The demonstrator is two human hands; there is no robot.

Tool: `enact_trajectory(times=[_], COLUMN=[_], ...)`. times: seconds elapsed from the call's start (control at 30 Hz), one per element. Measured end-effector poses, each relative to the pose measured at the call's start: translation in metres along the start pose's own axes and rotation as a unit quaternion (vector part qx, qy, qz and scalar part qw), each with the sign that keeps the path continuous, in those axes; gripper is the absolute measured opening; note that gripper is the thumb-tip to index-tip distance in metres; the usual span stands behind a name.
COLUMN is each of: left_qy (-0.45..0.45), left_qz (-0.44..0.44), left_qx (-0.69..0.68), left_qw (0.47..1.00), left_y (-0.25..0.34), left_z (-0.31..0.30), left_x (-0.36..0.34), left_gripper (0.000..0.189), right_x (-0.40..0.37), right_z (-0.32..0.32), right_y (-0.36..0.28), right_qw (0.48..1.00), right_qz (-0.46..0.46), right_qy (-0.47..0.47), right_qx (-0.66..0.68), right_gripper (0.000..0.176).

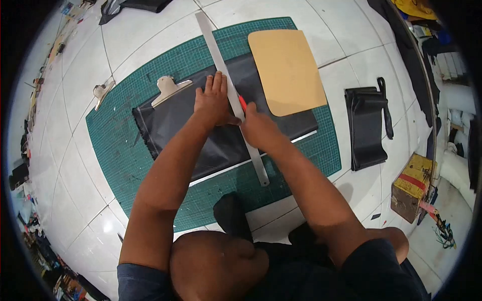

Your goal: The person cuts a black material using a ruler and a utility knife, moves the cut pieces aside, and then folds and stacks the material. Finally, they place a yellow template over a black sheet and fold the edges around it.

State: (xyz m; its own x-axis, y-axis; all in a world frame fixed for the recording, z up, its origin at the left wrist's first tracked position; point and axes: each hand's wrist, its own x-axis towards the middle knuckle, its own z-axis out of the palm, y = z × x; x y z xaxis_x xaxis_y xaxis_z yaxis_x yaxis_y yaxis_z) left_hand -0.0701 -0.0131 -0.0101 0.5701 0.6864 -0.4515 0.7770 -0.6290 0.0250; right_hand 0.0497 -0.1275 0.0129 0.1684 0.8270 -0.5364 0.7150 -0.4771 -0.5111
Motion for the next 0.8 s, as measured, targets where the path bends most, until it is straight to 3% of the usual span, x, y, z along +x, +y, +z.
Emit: enact_trajectory(times=[0.1, 0.2, 0.33, 0.5, 0.6, 0.63, 0.7, 0.8], left_qy=[-0.009, -0.005, -0.005, 0.008, 0.004, 0.004, 0.006, 0.009], left_qz=[-0.005, -0.006, -0.008, -0.013, -0.009, -0.010, -0.013, -0.006], left_qx=[-0.020, -0.046, -0.056, -0.045, -0.049, -0.044, -0.053, -0.057], left_qw=[1.000, 0.999, 0.998, 0.999, 0.999, 0.999, 0.998, 0.998], left_y=[0.002, 0.000, 0.000, 0.001, 0.000, 0.000, -0.001, 0.001], left_z=[-0.005, -0.002, -0.002, -0.001, -0.001, 0.001, 0.004, -0.001], left_x=[-0.003, -0.005, -0.004, -0.004, -0.004, -0.004, -0.006, -0.005], left_gripper=[0.148, 0.148, 0.148, 0.148, 0.149, 0.150, 0.149, 0.149], right_x=[-0.044, -0.100, -0.166, -0.191, -0.200, -0.195, -0.178, -0.121], right_z=[0.013, 0.019, 0.039, 0.033, 0.010, 0.007, 0.010, 0.023], right_y=[0.018, 0.034, 0.063, 0.071, 0.069, 0.076, 0.100, 0.130], right_qw=[0.994, 0.990, 0.993, 0.987, 0.992, 0.991, 0.948, 0.763], right_qz=[0.086, 0.093, 0.072, 0.091, 0.088, 0.111, 0.159, 0.232], right_qy=[-0.067, -0.110, -0.097, -0.129, -0.085, -0.026, 0.096, 0.262], right_qx=[0.011, 0.002, 0.005, -0.008, -0.014, 0.076, 0.260, 0.543], right_gripper=[0.033, 0.033, 0.034, 0.031, 0.031, 0.031, 0.032, 0.038])
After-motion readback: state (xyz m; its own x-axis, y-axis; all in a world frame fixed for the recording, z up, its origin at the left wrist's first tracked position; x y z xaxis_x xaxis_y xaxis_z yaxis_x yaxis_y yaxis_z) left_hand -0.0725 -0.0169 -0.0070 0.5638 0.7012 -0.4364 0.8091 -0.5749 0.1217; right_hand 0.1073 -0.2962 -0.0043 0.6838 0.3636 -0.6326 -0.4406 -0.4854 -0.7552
